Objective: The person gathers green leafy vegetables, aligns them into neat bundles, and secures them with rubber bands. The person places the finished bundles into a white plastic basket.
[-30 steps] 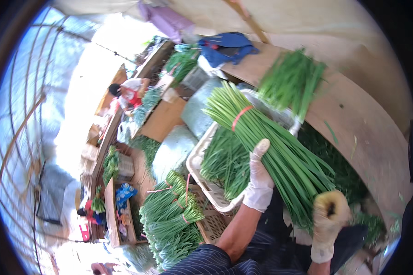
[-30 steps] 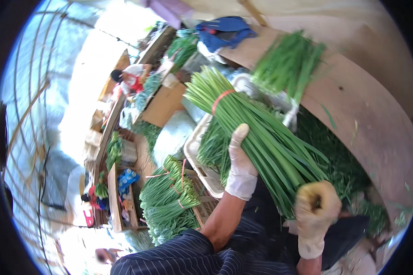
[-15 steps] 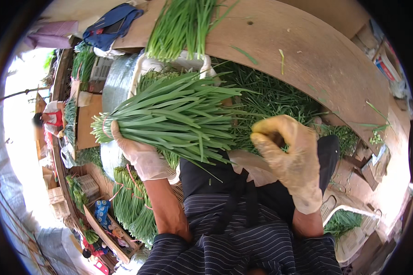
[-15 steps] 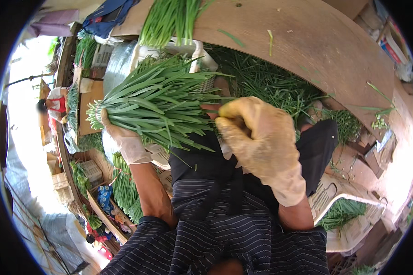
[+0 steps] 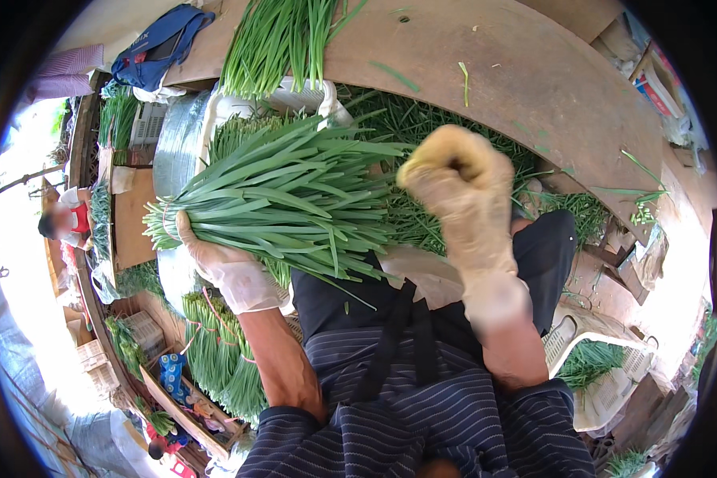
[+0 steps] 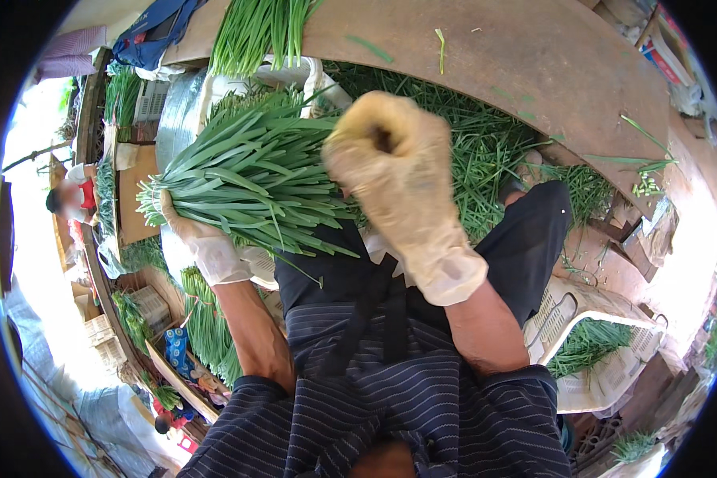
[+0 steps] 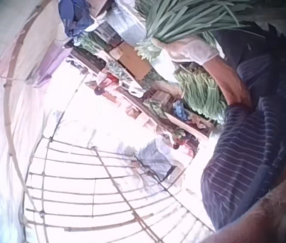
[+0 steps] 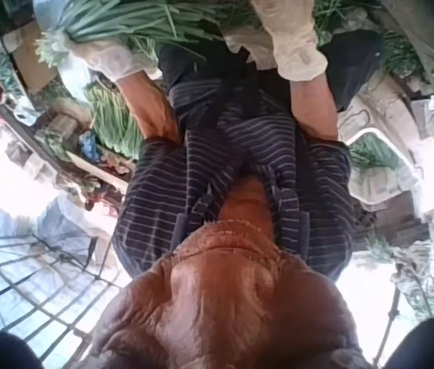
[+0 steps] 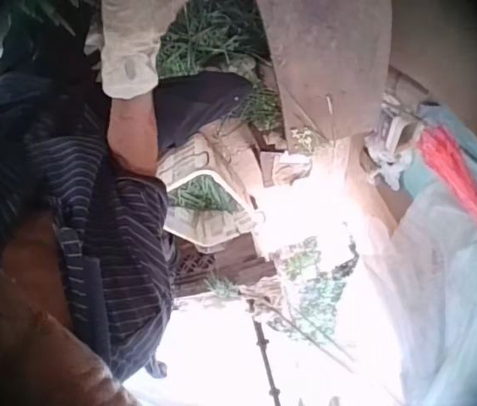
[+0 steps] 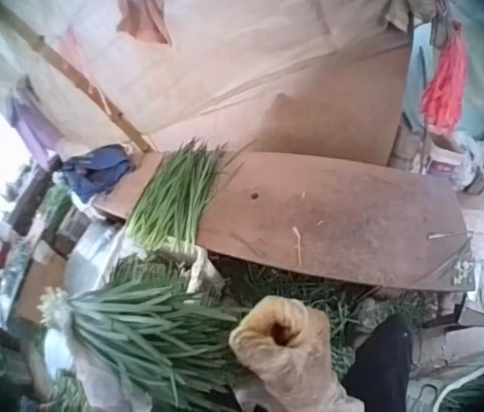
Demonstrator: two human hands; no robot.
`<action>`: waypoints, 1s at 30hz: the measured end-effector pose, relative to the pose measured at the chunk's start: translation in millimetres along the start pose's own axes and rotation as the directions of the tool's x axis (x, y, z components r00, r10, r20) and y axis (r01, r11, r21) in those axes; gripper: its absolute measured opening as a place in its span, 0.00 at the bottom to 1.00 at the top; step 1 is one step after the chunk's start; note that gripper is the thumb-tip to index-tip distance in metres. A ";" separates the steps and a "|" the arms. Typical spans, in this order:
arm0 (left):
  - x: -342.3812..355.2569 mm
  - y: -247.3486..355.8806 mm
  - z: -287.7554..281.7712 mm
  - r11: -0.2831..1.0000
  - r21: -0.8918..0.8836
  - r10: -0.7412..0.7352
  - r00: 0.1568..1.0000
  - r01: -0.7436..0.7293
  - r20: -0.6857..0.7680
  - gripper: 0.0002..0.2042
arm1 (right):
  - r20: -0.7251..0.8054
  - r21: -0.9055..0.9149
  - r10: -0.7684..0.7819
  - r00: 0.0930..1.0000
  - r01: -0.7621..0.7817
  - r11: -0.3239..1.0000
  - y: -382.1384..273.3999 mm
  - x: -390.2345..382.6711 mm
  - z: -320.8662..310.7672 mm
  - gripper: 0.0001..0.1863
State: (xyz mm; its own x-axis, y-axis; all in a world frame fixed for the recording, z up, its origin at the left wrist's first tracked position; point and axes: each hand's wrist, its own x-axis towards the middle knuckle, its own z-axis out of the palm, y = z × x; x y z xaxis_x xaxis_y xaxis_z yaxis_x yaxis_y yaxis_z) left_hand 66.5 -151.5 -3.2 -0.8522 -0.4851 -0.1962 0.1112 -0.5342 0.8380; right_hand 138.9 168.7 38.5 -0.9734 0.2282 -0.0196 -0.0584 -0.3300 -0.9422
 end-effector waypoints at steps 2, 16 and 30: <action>0.5 -0.6 -1.3 1.000 0.011 0.017 1.000 -0.017 -0.018 0.27 | 0.059 -0.085 0.004 0.998 0.001 0.996 -6.2 -0.7 -16.0 0.05; 9.2 -5.6 -8.4 0.999 -0.034 -0.030 0.999 0.029 -0.020 0.26 | 0.444 -0.079 0.176 0.879 -0.157 0.984 -0.8 -19.1 19.1 0.05; 13.8 -6.6 -8.8 0.997 0.082 0.004 0.999 0.000 -0.045 0.28 | 0.171 -0.507 0.119 0.978 -0.016 0.862 4.0 -26.9 -9.4 0.11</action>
State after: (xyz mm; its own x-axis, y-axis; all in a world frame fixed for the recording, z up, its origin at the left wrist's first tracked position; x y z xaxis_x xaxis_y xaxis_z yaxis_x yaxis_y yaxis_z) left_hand 58.4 -160.8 -16.0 -0.8278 -0.5180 -0.2155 0.0693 -0.4756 0.8769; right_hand 167.0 169.9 32.1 -0.9969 0.0268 -0.0741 0.0777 0.1758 -0.9813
